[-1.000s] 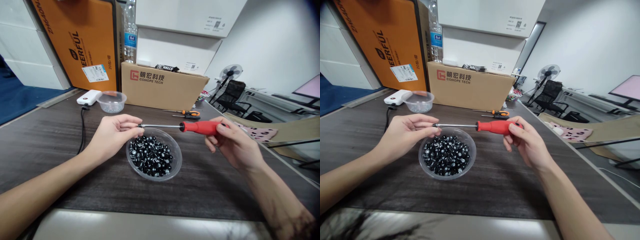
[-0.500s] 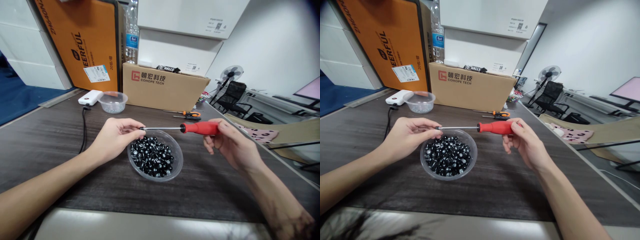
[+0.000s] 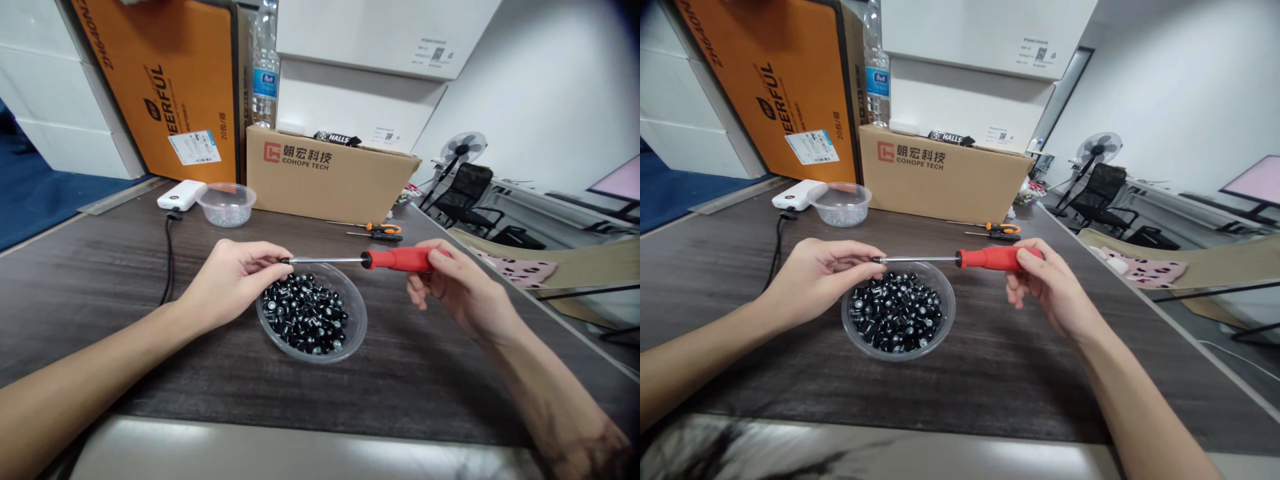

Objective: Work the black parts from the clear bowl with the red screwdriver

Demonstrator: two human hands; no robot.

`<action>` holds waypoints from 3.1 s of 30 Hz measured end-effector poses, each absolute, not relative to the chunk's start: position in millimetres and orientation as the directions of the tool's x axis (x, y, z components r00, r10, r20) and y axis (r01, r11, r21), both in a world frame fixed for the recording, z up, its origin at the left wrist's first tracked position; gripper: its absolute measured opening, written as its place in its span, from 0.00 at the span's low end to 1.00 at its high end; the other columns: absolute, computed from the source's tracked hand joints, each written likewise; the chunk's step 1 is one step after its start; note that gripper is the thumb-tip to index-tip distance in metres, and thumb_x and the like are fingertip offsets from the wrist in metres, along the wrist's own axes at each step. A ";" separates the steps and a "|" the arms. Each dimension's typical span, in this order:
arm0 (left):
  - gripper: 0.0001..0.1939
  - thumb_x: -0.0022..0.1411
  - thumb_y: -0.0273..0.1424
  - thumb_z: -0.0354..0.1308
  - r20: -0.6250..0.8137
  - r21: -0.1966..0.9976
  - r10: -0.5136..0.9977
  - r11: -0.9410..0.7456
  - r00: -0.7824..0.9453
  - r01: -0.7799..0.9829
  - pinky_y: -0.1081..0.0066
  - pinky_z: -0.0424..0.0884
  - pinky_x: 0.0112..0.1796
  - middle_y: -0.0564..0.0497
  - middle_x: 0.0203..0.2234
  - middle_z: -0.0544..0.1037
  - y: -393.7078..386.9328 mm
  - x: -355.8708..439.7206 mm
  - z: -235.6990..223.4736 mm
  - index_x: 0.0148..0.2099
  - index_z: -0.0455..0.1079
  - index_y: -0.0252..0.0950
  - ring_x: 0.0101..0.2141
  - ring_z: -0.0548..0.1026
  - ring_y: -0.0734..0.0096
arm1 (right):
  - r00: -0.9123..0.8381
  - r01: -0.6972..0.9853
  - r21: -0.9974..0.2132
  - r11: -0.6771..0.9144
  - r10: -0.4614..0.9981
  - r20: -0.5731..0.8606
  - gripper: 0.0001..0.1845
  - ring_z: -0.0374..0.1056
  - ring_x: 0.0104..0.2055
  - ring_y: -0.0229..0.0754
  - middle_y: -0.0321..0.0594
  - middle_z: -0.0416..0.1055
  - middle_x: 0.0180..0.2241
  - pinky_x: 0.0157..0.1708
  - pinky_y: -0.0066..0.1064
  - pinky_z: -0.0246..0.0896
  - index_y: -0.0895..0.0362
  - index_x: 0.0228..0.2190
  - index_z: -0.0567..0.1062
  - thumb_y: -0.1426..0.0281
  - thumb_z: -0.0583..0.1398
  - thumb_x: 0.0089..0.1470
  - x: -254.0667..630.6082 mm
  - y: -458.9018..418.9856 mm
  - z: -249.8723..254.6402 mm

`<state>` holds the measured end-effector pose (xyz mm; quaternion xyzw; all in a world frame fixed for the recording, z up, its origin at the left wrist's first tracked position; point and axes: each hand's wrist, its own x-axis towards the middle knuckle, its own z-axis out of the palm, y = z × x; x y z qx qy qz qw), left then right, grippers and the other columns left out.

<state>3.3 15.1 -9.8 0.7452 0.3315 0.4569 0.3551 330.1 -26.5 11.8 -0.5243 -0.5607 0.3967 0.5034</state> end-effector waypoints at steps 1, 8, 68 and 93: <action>0.05 0.60 0.28 0.66 0.448 0.827 0.816 -0.534 0.366 0.179 0.81 0.79 0.33 0.55 0.29 0.85 15.1 3.4 -9.5 0.39 0.81 0.36 0.29 0.83 0.74 | 0.059 0.193 -0.973 0.129 0.988 0.142 0.20 0.65 0.19 0.42 0.32 0.67 0.18 0.16 0.29 0.59 0.51 0.35 0.66 0.51 0.64 0.53 330.1 -26.4 12.2; 0.07 0.61 0.33 0.65 0.415 0.815 0.832 -0.520 0.368 0.257 0.75 0.80 0.34 0.53 0.30 0.85 13.4 2.6 -7.5 0.40 0.81 0.37 0.30 0.82 0.69 | 0.093 0.230 -0.967 0.107 0.987 0.132 0.20 0.57 0.13 0.36 0.28 0.56 0.12 0.13 0.26 0.50 0.53 0.27 0.65 0.52 0.61 0.58 328.1 -25.4 11.6; 0.06 0.62 0.31 0.64 0.400 0.826 0.829 -0.511 0.391 0.237 0.79 0.77 0.34 0.54 0.30 0.83 13.6 1.4 -7.1 0.40 0.79 0.36 0.30 0.81 0.72 | 0.028 0.239 -0.966 0.103 0.993 0.113 0.18 0.61 0.17 0.35 0.29 0.61 0.18 0.20 0.26 0.54 0.53 0.31 0.66 0.54 0.64 0.57 327.4 -28.4 11.1; 0.06 0.63 0.30 0.63 0.456 0.799 0.794 -0.564 0.401 0.209 0.82 0.77 0.32 0.54 0.29 0.84 17.6 0.5 -10.7 0.41 0.80 0.35 0.30 0.82 0.73 | -0.022 0.250 -0.960 0.128 0.992 0.127 0.18 0.58 0.15 0.35 0.27 0.57 0.14 0.19 0.27 0.52 0.54 0.30 0.64 0.54 0.61 0.61 334.5 -26.0 9.8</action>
